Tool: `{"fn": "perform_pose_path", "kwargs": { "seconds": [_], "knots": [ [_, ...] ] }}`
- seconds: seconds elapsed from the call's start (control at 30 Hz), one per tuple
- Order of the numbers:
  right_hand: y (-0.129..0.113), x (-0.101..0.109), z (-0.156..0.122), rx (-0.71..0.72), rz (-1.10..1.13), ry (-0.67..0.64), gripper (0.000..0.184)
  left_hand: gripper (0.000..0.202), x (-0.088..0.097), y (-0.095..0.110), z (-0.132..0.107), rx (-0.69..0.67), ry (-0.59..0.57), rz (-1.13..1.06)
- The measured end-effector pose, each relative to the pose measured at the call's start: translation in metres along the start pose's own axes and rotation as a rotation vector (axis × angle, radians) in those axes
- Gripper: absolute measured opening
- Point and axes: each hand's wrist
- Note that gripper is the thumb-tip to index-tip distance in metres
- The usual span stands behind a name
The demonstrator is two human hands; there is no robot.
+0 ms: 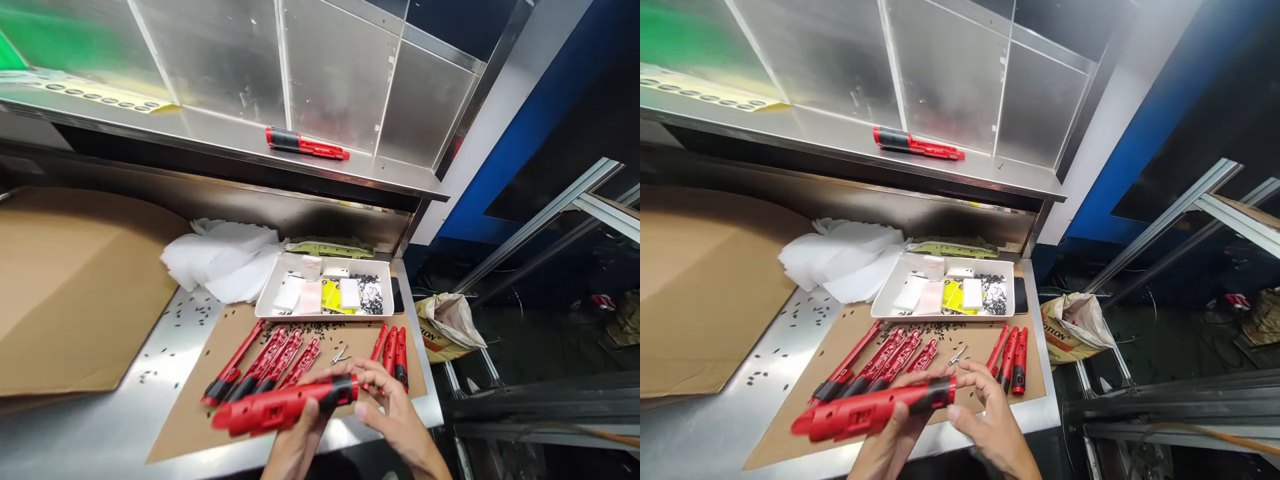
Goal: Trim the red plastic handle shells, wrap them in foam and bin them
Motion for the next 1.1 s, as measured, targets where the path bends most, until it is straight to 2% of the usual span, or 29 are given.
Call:
{"fn": "perform_pose_path", "kwargs": {
  "seconds": [0.07,0.2,0.23,0.4,0.5,0.57,0.67,0.83,0.9,1.0,1.1],
  "knots": [
    [-0.004,0.000,-0.003,-0.008,-0.006,0.023,0.036,0.042,0.006,0.005,0.009,0.087,0.026,-0.151],
    [-0.010,-0.010,-0.006,0.029,-0.099,0.263,0.035,0.042,0.012,0.009,0.023,0.190,-0.043,-0.364],
    [-0.010,-0.015,-0.006,0.035,-0.119,0.289,0.035,0.042,0.012,0.010,0.026,0.211,-0.060,-0.395],
    [0.002,-0.046,0.000,0.168,-0.028,0.342,0.042,0.036,0.001,0.015,0.034,0.309,-0.086,-0.367],
    [0.011,-0.052,0.005,0.189,0.036,0.351,0.051,0.037,-0.007,0.018,0.041,0.334,-0.090,-0.270],
    [0.011,-0.045,0.006,0.188,-0.030,0.310,0.054,0.036,-0.012,0.018,0.047,0.352,-0.089,-0.208],
    [0.002,-0.025,0.007,0.235,-0.255,0.284,0.050,0.035,-0.022,0.019,0.058,0.407,-0.101,-0.164],
    [-0.011,0.002,0.012,0.437,-0.681,0.381,0.031,0.035,-0.037,0.018,0.074,0.523,-0.114,-0.178],
    [-0.011,0.010,0.014,0.491,-0.754,0.454,0.026,0.036,-0.042,0.017,0.081,0.543,-0.131,-0.171],
    [-0.007,0.026,0.014,0.441,-0.537,0.684,0.006,0.035,-0.047,0.016,0.097,0.438,-0.184,-0.043],
    [0.002,0.043,0.017,0.264,-0.240,0.856,0.012,0.041,-0.050,0.020,0.121,0.172,-0.288,0.344]
  ]
}}
Point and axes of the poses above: each hand's wrist, its own z-axis towards the middle knuckle, its own x-axis out of the back of the hand, y = z × x, and after that the axes turned 13 degrees about -x, right-handed
